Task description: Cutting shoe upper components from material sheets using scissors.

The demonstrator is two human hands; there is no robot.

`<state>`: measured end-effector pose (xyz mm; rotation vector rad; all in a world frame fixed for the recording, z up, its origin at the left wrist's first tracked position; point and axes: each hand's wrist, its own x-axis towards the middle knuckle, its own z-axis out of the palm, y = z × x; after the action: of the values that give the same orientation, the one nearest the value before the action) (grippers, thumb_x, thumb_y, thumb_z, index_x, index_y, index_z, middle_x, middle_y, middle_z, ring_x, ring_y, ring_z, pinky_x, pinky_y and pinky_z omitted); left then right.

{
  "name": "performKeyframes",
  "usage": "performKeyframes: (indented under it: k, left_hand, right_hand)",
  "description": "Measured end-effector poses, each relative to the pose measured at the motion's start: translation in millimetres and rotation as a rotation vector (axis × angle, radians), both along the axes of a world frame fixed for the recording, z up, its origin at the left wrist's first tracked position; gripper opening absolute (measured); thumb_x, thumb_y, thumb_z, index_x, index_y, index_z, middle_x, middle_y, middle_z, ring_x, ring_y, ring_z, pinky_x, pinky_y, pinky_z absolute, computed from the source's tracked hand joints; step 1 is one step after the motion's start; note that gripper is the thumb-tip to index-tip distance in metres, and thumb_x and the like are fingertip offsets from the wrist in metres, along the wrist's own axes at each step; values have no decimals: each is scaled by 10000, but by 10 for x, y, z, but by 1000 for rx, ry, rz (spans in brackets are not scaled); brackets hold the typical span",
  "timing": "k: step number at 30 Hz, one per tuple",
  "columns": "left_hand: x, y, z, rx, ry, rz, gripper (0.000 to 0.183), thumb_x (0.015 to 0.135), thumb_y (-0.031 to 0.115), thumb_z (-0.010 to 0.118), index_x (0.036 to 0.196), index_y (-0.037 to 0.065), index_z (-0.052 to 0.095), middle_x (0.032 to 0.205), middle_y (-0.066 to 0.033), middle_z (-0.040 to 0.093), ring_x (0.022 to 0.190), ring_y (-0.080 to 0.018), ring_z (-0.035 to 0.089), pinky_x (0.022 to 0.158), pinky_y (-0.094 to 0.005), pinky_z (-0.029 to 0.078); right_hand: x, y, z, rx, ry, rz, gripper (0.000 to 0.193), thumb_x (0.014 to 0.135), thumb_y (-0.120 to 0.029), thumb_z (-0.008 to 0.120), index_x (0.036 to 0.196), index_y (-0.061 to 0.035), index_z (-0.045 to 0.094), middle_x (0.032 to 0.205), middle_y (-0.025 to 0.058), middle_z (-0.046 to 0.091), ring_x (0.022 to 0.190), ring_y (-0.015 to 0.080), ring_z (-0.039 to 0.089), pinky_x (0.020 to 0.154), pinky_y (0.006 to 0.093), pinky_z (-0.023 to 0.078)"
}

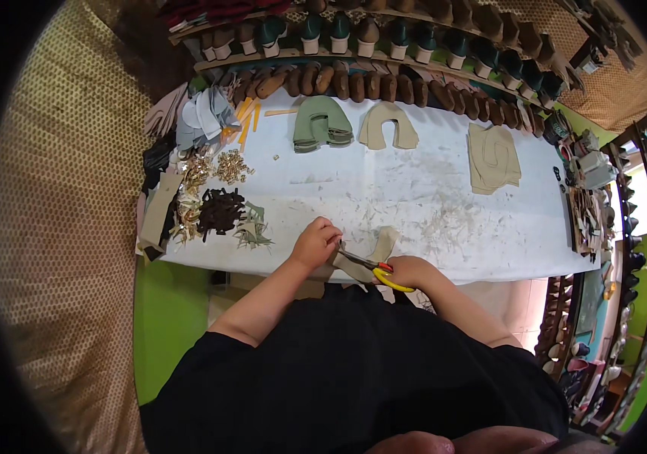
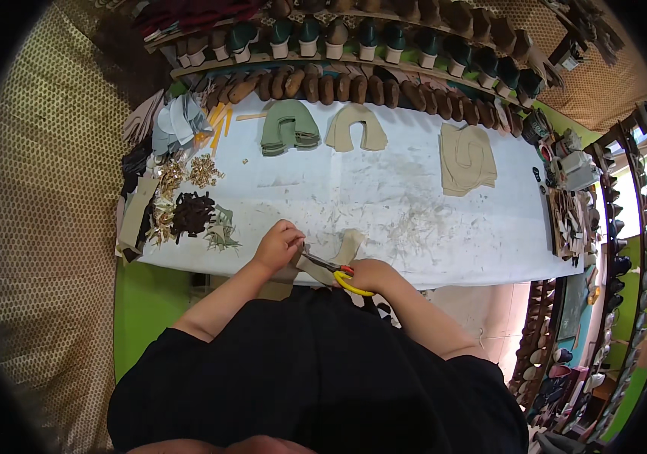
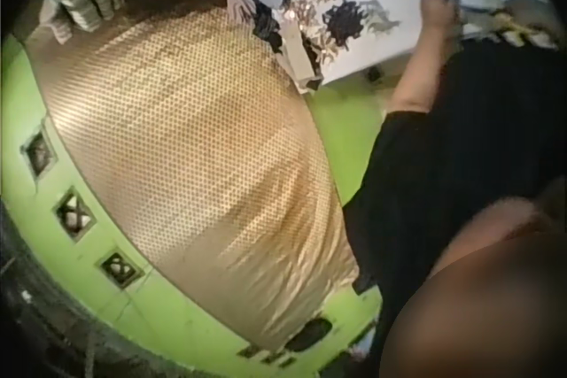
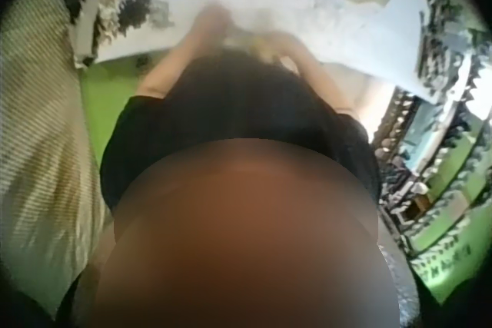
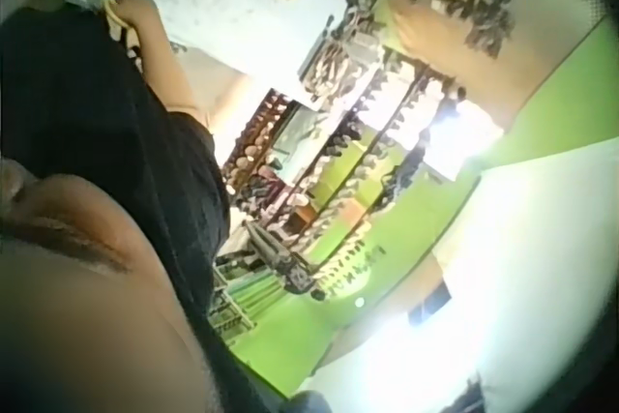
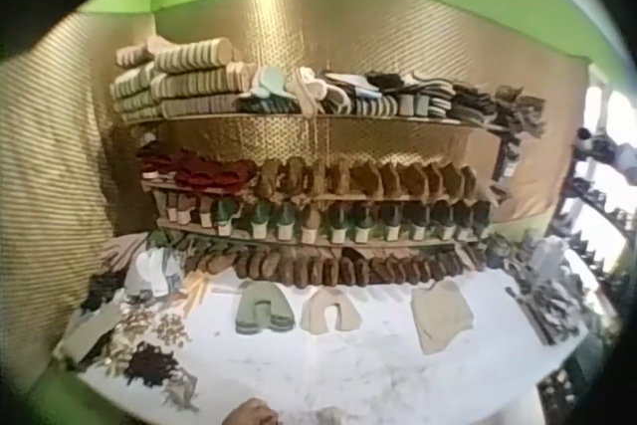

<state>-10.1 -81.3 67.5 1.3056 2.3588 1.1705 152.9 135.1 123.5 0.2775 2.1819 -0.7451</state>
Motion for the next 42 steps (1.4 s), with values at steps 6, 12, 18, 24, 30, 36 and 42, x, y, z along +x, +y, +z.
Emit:
performKeyframes:
  k: [6, 12, 18, 24, 30, 36, 42]
  left_hand:
    - [-8, -37, -23, -110, -101, 57, 111, 829, 123, 711, 926, 70, 717, 910, -102, 604, 845, -287, 619, 738, -369, 517]
    - [-21, -29, -40, -2, 153, 26, 113, 805, 130, 727, 910, 90, 720, 1109, -119, 640, 1029, -324, 603, 874, -405, 501]
    - [32, -38, 55, 37, 262, 30, 110, 783, 133, 745, 889, 125, 715, 1308, -111, 582, 1241, -389, 511, 994, -478, 435]
    - [79, -55, 49, 67, 280, 36, 110, 780, 143, 755, 881, 144, 710, 1352, -103, 554, 1288, -390, 475, 1028, -471, 410]
    - [28, -81, 43, 78, 245, 61, 92, 780, 141, 755, 861, 140, 711, 1354, -111, 551, 1284, -383, 482, 1041, -468, 407]
    - [-13, -276, -99, -191, 229, 125, 758, 876, 332, 657, 1492, 34, 331, 1547, -179, 337, 1430, -398, 307, 1132, -536, 286]
    - [97, -438, -283, -577, 273, 20, 824, 895, 468, 594, 1532, 56, 271, 1613, -154, 227, 1481, -369, 224, 1153, -605, 196]
  right_hand:
    - [-38, 15, 415, 318, 169, 81, 740, 760, -706, 623, 1057, -30, 670, 958, 157, 709, 943, 325, 683, 803, 415, 535]
    - [-151, -49, 746, 335, 94, 112, 770, 767, -721, 597, 1060, -12, 668, 960, 167, 713, 929, 332, 690, 795, 412, 540]
    - [13, -254, 428, 256, 91, -50, 887, 758, -775, 571, 1072, 51, 652, 994, 214, 707, 935, 362, 690, 799, 420, 540]
    - [24, -471, 216, 144, 90, -131, 899, 796, -779, 554, 1087, 70, 605, 974, 232, 694, 952, 391, 675, 822, 443, 527]
    - [8, -571, 26, 83, 21, -249, 899, 805, -783, 536, 1112, 58, 608, 1024, 243, 684, 998, 385, 664, 851, 438, 519]
    - [7, -585, -15, 79, 42, -225, 901, 815, -787, 517, 1113, 58, 611, 1035, 241, 687, 1002, 389, 663, 857, 451, 516]
    - [-4, -529, -200, 31, -8, -250, 919, 817, -809, 483, 1050, 64, 647, 1011, 258, 690, 973, 406, 664, 842, 462, 510]
